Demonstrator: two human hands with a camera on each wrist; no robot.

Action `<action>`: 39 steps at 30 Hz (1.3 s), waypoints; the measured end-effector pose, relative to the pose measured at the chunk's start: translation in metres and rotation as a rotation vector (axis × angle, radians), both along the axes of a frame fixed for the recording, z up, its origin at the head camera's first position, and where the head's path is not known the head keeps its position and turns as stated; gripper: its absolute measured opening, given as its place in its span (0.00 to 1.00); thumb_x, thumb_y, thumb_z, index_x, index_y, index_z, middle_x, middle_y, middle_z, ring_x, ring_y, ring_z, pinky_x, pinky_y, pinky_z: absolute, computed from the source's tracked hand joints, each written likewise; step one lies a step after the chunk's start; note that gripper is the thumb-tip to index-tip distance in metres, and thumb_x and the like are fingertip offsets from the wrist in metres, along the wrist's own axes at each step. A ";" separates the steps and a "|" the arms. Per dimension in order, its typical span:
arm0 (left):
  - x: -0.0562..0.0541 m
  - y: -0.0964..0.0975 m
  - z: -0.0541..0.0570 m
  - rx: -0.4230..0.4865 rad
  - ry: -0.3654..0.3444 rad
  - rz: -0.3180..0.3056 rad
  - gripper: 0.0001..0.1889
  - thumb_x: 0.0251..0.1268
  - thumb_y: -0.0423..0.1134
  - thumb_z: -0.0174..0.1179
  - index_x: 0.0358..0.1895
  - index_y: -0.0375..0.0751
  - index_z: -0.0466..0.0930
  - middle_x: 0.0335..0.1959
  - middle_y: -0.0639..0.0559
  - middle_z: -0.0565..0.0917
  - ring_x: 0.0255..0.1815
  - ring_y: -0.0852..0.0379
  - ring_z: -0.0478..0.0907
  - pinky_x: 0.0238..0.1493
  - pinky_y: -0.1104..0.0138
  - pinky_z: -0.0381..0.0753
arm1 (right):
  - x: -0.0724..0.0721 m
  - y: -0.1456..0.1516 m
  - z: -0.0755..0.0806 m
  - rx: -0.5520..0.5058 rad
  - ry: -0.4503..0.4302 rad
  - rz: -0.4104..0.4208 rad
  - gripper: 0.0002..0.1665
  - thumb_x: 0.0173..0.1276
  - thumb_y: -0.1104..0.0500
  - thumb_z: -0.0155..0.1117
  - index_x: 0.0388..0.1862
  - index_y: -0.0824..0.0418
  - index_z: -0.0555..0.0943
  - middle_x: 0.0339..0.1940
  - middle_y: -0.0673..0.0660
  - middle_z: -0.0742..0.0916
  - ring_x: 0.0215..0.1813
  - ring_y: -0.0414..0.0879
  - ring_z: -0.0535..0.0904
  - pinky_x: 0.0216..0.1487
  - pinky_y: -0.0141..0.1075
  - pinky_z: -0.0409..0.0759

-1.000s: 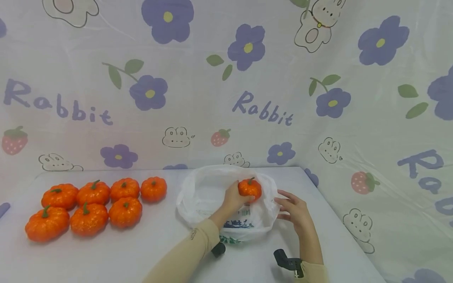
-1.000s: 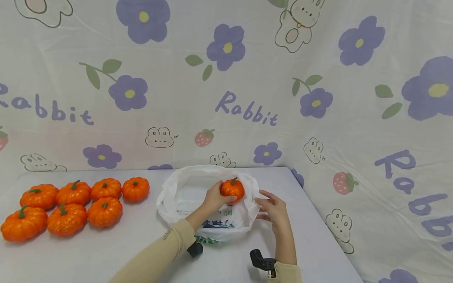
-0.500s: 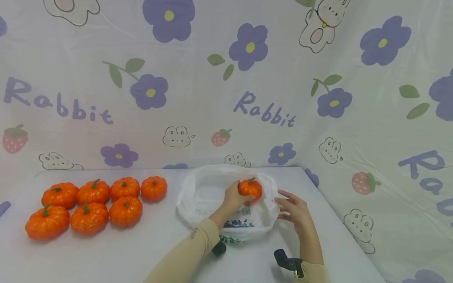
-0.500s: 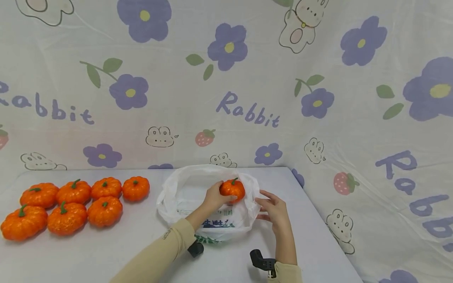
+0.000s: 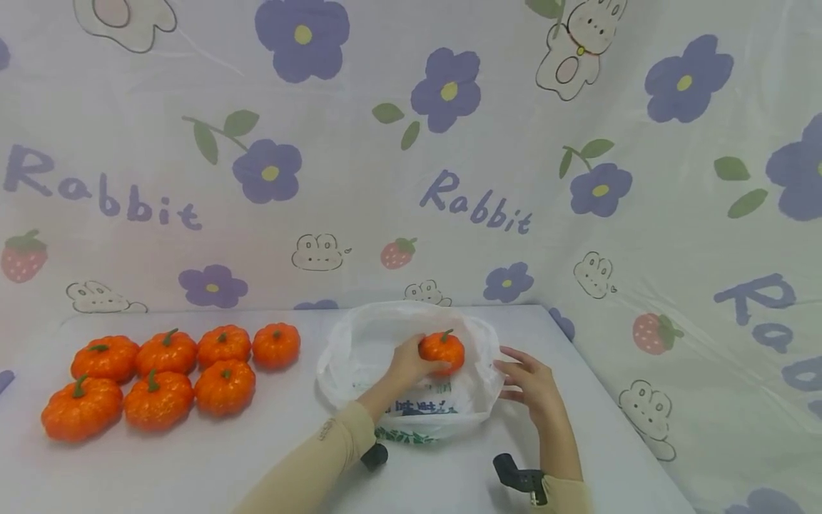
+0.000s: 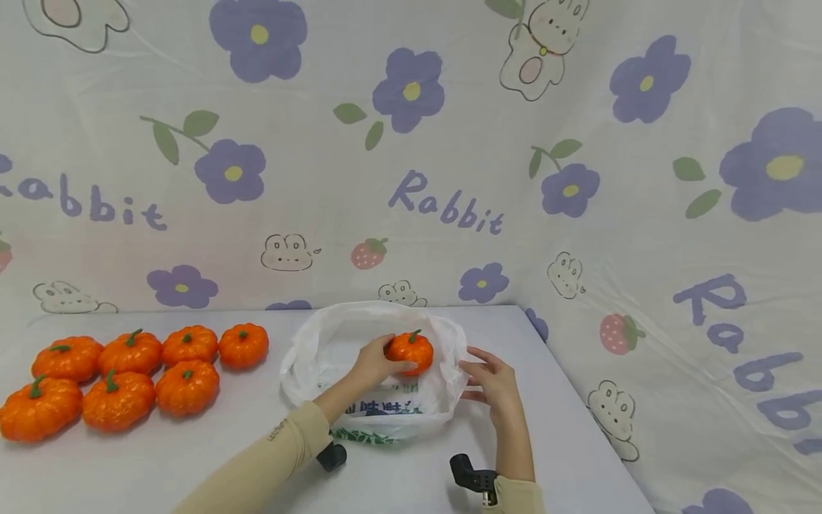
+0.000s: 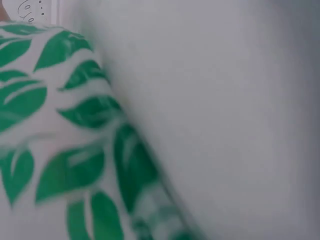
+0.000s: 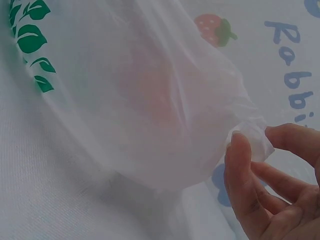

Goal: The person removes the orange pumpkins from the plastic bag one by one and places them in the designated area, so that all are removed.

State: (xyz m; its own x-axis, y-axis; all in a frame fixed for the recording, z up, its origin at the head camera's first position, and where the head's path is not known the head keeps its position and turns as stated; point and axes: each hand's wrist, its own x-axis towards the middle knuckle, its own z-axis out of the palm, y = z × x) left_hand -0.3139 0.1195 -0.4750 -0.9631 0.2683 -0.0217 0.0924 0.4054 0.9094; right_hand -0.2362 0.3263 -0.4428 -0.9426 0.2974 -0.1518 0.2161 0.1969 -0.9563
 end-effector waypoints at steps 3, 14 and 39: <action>0.001 -0.007 0.001 -0.016 0.001 -0.013 0.42 0.57 0.44 0.70 0.73 0.36 0.60 0.73 0.39 0.67 0.73 0.40 0.66 0.74 0.46 0.64 | 0.000 -0.001 0.000 0.001 -0.002 -0.001 0.31 0.68 0.53 0.64 0.68 0.60 0.71 0.54 0.62 0.83 0.36 0.41 0.81 0.38 0.31 0.87; 0.011 -0.042 0.010 -0.047 0.027 -0.076 0.43 0.57 0.47 0.70 0.74 0.40 0.60 0.73 0.41 0.67 0.73 0.42 0.66 0.73 0.47 0.66 | -0.002 -0.003 0.000 0.002 0.010 -0.005 0.30 0.68 0.55 0.64 0.67 0.61 0.72 0.55 0.64 0.83 0.35 0.41 0.81 0.37 0.31 0.87; 0.040 -0.133 0.035 -0.066 0.102 -0.051 0.44 0.55 0.44 0.71 0.75 0.45 0.59 0.75 0.45 0.65 0.75 0.44 0.64 0.69 0.52 0.71 | -0.001 -0.001 -0.001 -0.002 0.011 0.001 0.31 0.68 0.54 0.64 0.68 0.61 0.72 0.52 0.60 0.84 0.35 0.40 0.82 0.37 0.31 0.86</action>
State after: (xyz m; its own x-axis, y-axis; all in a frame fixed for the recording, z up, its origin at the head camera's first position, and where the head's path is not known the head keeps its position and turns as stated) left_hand -0.2734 -0.0135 -0.4403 -0.9462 0.3185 0.0566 0.2054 0.4564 0.8657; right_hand -0.2368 0.3255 -0.4438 -0.9446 0.2960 -0.1416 0.2051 0.1957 -0.9590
